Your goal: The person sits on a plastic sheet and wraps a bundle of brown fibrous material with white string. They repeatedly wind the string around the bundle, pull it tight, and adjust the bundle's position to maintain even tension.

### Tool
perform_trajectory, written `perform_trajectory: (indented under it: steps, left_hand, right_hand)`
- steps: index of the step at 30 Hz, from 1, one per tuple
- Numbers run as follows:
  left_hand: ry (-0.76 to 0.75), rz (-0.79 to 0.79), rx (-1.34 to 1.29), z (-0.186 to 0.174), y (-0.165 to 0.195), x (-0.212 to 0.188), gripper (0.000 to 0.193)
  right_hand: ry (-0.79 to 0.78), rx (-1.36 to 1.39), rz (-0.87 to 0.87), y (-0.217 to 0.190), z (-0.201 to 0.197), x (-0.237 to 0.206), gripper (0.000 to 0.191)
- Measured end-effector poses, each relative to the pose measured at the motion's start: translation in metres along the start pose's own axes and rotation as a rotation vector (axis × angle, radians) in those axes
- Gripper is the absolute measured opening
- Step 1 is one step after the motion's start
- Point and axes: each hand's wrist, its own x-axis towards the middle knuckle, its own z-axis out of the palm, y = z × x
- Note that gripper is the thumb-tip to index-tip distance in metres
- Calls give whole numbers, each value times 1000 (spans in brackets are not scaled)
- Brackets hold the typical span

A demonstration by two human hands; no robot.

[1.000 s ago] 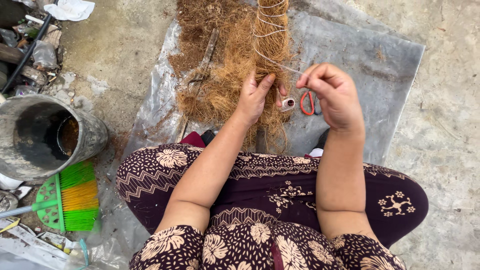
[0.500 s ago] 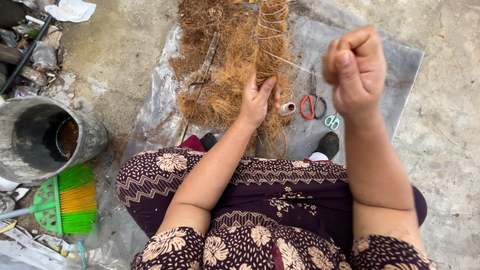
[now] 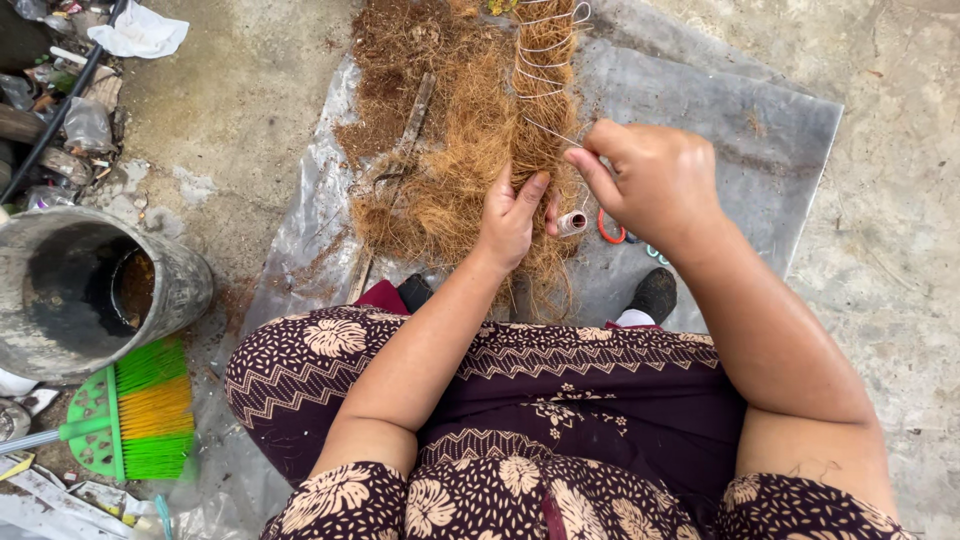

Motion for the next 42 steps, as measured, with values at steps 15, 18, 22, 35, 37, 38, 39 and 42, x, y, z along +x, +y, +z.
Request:
perform_trajectory:
  steps: [15,18,22,35,37,38,39,42]
  left_hand:
    - [-301,-222,-245,-7,21,-4,39]
    - [-459,-335,-380,-9,21,-3,41]
    - [-558,-379,-409,-9,18,1,47]
    - [-268,-358,-270,-13,8,24,73]
    - [-91,-292,-218,-10,2,24,73]
    - [-15,-255,-208,-6,-4,23,73]
    - [59,-219,-198,-3,-7,21,73]
    - [-12,-10,-276,1,-12,15,75]
  right_hand:
    - [-275,997,366,66,37,11,22]
    - [-407,1290,416,72,52,16,33]
    - [-574,1694,385,70,66,20,55]
    - [-323,1459,360,59,81,33,36]
    - [-163,1202,327,51,84,34,31]
    - [-118,1117,339,47,85,34,30]
    - [-73,1031,352,41,87,33,29]
    - [30,750,359,27,84,29,25]
